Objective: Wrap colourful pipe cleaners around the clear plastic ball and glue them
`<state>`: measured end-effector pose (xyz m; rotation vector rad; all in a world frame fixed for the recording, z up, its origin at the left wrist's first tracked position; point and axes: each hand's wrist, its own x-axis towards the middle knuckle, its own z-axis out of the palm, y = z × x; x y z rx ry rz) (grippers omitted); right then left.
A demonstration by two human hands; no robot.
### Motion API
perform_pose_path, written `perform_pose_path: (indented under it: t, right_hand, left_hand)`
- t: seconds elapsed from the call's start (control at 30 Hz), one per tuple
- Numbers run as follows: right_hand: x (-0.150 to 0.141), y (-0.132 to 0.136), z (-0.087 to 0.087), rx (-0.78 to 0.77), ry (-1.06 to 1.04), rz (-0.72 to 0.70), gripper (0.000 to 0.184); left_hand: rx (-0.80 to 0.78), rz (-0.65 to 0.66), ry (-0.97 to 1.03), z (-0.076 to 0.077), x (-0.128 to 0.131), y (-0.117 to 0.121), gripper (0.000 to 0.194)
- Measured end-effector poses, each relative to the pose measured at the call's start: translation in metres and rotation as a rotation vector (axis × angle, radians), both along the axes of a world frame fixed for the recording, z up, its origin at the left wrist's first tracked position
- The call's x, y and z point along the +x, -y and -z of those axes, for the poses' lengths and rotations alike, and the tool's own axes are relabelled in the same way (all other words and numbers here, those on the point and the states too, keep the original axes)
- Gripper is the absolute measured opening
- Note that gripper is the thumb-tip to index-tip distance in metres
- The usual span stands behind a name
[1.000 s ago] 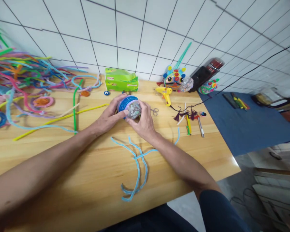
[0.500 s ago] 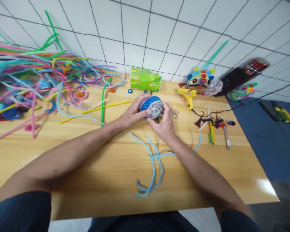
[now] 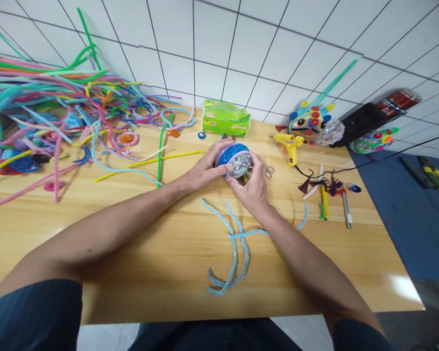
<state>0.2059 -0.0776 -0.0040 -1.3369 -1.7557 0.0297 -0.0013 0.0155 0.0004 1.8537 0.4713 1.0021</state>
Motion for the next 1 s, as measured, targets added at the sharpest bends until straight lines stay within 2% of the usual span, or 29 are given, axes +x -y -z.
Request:
perform_pose_path:
  t: [0.27,0.4,0.5,0.7,0.87,1.0]
  right_hand:
    - [-0.001,-0.002,0.002,0.004,0.004,0.026,0.091]
    - [0.003,-0.002,0.002,-0.002,0.016,-0.009,0.098]
    - [0.006,-0.002,0.003,0.018,0.009,-0.037,0.096]
    - [0.008,-0.005,0.006,0.005,0.004,-0.024,0.092]
    - [0.012,-0.008,0.008,-0.036,-0.036,-0.044,0.094]
    - [0.015,-0.008,0.008,-0.06,-0.067,-0.085,0.094]
  left_hand:
    - [0.023,0.018,-0.019,-0.002,-0.004,-0.002,0.087]
    - [0.042,0.012,-0.023,0.002,-0.002,-0.003,0.086]
    - [0.054,0.015,-0.029,0.001,-0.002,-0.004,0.088]
    - [0.088,0.045,-0.107,-0.004,-0.007,-0.009,0.101]
    - [0.206,0.045,-0.182,-0.003,-0.009,-0.015,0.124]
    - [0.211,0.032,-0.206,-0.001,-0.011,-0.017,0.125]
